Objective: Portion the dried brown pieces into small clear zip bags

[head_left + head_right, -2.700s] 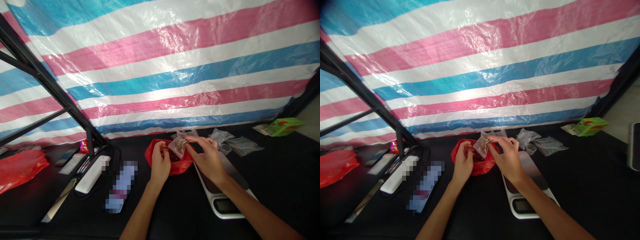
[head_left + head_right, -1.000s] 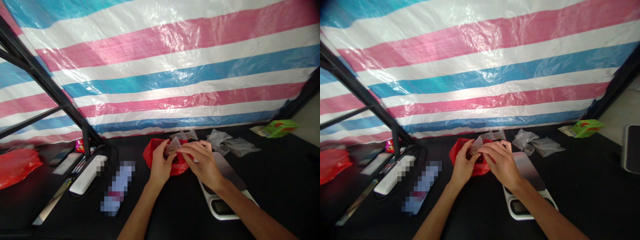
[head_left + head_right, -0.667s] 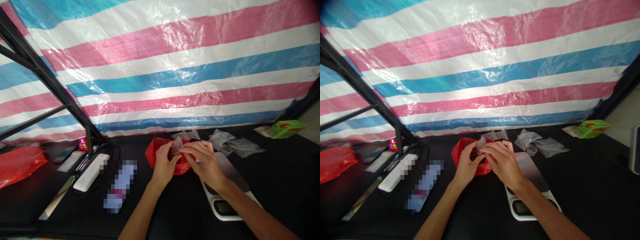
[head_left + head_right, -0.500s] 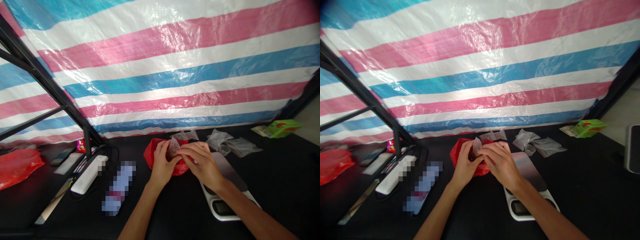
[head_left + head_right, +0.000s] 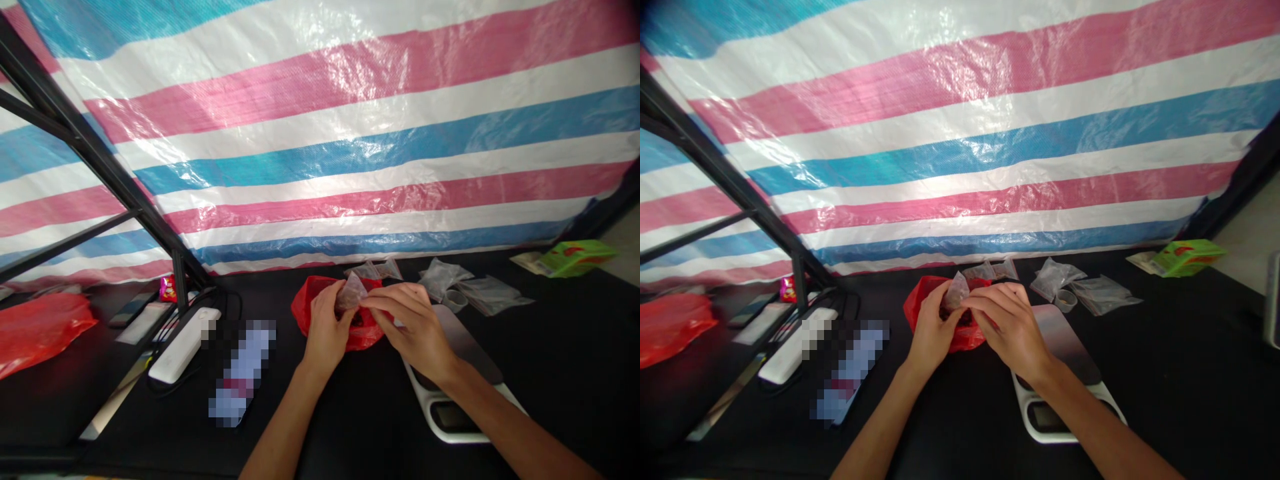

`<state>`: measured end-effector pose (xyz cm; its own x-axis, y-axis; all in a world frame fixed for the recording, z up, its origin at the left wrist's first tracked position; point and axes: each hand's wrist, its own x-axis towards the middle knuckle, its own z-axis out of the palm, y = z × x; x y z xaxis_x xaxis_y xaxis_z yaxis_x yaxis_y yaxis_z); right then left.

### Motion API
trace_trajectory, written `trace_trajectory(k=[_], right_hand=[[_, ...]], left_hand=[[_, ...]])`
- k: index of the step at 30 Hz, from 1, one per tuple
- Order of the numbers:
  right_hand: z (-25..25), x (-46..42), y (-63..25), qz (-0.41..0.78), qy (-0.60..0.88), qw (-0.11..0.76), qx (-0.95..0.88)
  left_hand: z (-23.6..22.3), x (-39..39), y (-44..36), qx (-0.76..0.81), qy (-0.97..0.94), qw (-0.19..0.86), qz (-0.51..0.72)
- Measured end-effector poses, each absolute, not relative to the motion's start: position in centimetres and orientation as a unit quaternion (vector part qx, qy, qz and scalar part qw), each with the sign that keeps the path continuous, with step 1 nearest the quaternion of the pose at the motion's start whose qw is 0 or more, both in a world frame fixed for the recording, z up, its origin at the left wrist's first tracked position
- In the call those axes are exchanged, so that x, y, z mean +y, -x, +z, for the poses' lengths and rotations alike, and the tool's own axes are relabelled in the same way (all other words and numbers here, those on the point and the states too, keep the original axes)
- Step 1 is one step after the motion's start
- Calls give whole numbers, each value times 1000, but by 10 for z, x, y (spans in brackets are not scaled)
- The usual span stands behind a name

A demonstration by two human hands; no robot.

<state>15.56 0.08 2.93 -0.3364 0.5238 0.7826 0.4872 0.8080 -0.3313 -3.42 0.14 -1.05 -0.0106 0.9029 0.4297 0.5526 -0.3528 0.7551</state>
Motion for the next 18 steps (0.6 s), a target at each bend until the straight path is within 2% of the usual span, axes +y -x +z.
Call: trace_trajectory(k=[6,18], right_hand=[[29,1,-157,10,318,489,-812],[35,5,-159,-15,331,507,-796]], left_hand=[[-8,2,36,543,-675,167,471],[-9,-1,39,515,-749,208,360]])
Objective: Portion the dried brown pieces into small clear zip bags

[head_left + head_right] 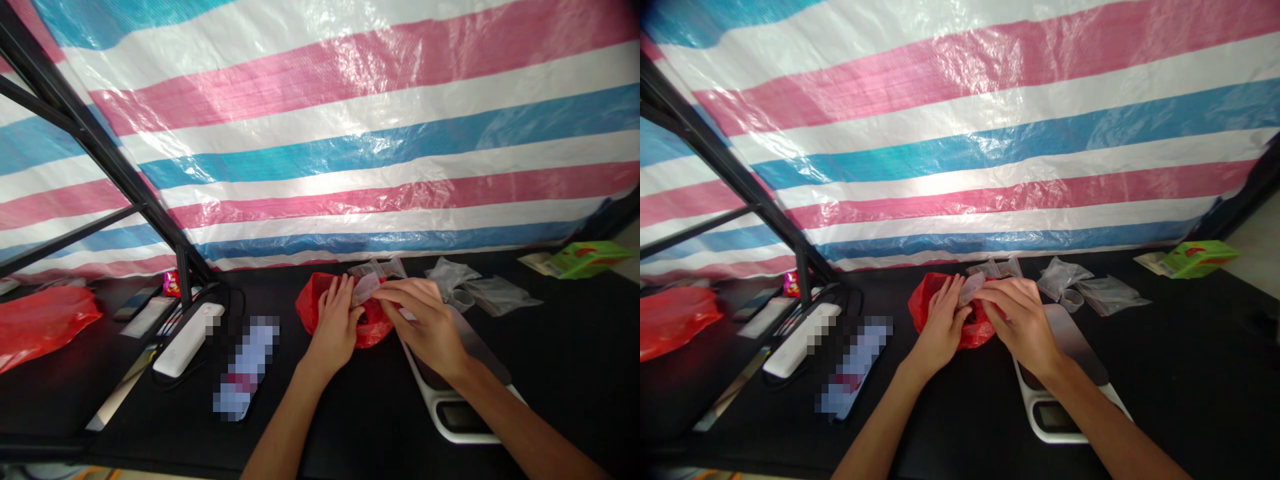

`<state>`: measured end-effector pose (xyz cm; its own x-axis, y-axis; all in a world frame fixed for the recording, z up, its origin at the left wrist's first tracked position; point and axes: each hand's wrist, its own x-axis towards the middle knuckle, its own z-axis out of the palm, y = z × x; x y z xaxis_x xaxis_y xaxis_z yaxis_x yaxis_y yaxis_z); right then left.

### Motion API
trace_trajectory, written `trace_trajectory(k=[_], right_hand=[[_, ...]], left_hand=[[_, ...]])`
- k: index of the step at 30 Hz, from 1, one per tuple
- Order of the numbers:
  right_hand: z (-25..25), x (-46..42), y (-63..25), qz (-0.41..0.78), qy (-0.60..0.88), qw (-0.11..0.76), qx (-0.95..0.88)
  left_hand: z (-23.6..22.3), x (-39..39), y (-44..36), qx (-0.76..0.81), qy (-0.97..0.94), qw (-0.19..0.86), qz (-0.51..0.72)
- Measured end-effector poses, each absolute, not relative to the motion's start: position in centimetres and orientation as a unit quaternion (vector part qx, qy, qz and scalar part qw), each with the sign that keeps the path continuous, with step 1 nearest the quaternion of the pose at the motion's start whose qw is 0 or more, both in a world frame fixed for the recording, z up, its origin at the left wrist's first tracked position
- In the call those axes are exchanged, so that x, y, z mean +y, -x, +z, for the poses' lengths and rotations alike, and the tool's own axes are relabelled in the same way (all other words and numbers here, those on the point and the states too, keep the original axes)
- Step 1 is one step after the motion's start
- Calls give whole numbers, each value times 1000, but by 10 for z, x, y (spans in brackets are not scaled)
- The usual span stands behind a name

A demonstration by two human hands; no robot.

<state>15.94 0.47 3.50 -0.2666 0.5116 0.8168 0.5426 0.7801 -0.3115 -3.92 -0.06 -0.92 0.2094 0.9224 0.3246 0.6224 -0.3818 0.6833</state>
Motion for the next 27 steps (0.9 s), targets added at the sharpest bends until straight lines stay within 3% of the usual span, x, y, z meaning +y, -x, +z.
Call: trace_trajectory(k=[17,27], right_hand=[[23,7,-154,34,352,438,-827],[26,8,-159,31,352,480,-803]], left_hand=[[-7,0,38,521,-729,166,413],[-2,-2,37,531,-723,144,418]])
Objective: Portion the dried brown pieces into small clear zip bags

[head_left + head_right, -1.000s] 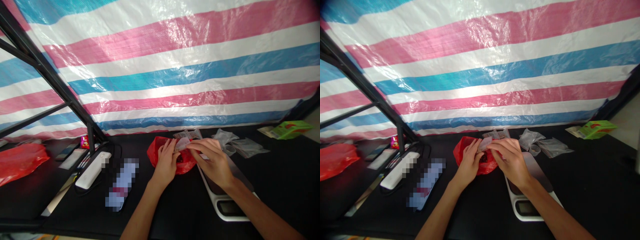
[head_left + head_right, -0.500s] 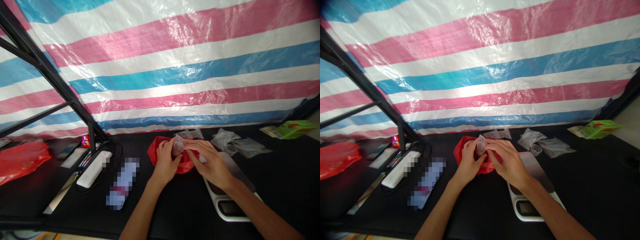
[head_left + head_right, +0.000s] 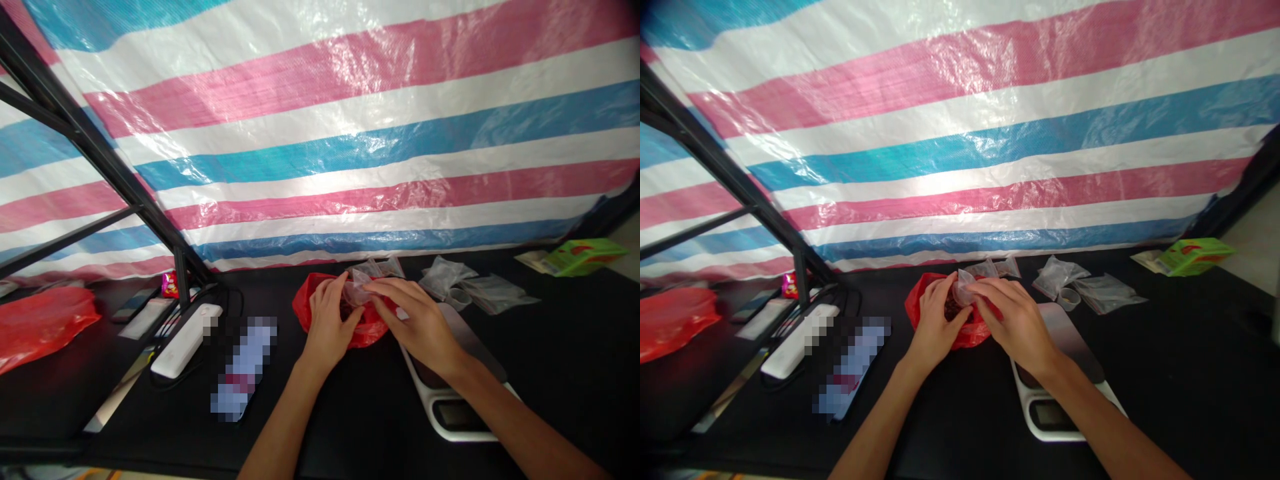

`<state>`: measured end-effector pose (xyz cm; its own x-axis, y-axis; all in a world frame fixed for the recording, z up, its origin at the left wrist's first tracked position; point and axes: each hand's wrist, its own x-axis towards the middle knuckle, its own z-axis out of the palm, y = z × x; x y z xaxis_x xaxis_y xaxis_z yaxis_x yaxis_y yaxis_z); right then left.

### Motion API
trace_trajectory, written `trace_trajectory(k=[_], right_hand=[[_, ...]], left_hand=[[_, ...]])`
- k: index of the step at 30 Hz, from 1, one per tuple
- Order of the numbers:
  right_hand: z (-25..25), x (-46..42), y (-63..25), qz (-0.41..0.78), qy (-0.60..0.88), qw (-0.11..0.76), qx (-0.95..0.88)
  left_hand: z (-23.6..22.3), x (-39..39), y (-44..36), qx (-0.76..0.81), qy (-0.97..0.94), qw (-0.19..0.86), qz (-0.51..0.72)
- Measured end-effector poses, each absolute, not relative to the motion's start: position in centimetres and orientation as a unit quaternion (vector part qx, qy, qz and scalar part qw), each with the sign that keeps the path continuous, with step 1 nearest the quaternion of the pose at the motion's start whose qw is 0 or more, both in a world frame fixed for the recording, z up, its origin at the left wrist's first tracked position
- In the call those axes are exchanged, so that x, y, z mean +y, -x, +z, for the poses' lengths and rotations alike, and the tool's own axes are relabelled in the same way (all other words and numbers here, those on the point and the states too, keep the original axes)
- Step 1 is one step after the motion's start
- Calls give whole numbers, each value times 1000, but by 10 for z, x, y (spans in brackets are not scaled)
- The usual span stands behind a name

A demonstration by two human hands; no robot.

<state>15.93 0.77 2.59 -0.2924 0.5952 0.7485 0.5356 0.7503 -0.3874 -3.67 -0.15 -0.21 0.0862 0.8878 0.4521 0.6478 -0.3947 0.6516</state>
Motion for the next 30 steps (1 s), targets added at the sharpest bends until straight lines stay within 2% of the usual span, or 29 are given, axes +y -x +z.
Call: trace_trajectory(k=[6,14,20,24,28,30], right_hand=[[24,7,-156,103,345,487,-796],[26,8,-157,108,352,497,-786],[23,10,-157,129,351,460,-805],[21,13,-160,84,373,465,-798],[23,14,-163,8,402,481,-779],[25,14,-163,8,397,477,-784]], left_hand=[[-4,-2,36,527,-732,134,410],[4,-6,35,531,-738,77,409],[3,-3,39,525,-741,70,413],[1,0,41,524,-742,63,413],[1,2,44,516,-725,43,454],[2,2,45,504,-719,33,477]])
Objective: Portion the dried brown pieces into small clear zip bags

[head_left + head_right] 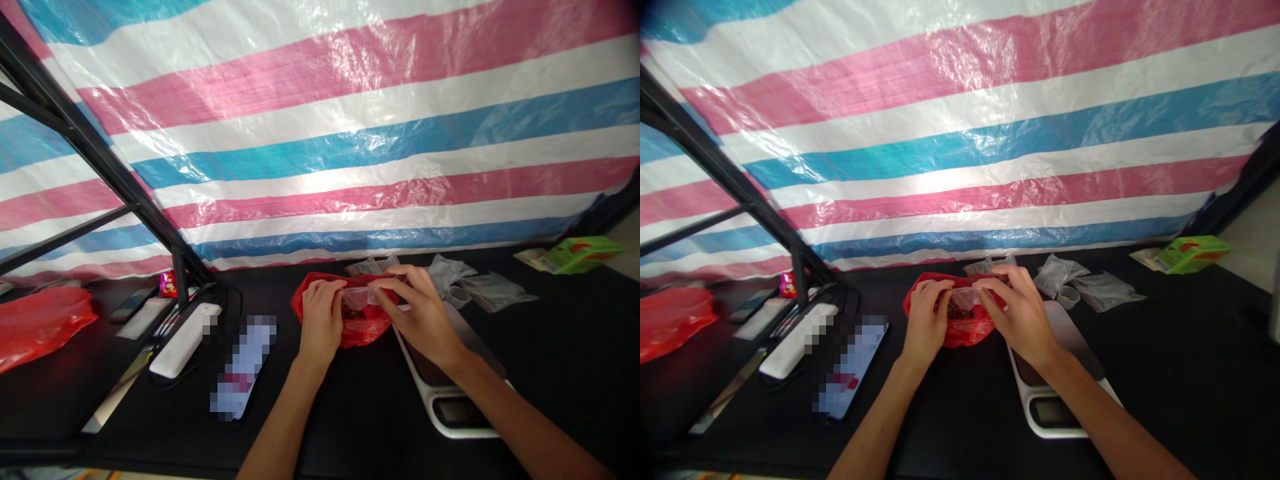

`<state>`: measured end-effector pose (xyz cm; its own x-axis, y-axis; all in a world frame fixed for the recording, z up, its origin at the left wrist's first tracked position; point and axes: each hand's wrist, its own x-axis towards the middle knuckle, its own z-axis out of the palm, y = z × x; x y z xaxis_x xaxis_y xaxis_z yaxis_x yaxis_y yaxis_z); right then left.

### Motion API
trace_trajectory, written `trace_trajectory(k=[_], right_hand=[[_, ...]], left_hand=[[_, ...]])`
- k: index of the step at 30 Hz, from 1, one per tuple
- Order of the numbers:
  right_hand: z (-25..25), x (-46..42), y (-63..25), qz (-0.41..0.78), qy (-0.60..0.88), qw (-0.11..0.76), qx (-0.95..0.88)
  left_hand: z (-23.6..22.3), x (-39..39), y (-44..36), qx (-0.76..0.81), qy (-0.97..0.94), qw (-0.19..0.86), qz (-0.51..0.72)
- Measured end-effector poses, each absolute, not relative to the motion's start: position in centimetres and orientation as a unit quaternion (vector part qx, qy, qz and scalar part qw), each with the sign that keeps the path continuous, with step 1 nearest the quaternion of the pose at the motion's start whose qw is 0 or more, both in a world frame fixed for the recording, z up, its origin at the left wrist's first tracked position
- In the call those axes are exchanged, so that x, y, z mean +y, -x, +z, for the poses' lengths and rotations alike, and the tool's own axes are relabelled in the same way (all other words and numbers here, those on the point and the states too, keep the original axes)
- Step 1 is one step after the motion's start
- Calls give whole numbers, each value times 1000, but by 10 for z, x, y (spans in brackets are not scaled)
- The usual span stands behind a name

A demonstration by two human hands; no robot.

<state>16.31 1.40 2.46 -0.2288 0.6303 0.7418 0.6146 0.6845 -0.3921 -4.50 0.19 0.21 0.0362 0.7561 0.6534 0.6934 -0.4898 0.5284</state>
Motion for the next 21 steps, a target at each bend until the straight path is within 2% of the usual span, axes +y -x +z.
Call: trace_trajectory(k=[7,14,21], right_hand=[[20,13,-159,90,363,443,-815],[19,14,-159,62,363,456,-810],[18,14,-159,106,416,446,-785]], left_hand=[[1,3,46,483,-727,48,486],[1,3,43,473,-704,75,524],[1,5,43,509,-596,183,594]])
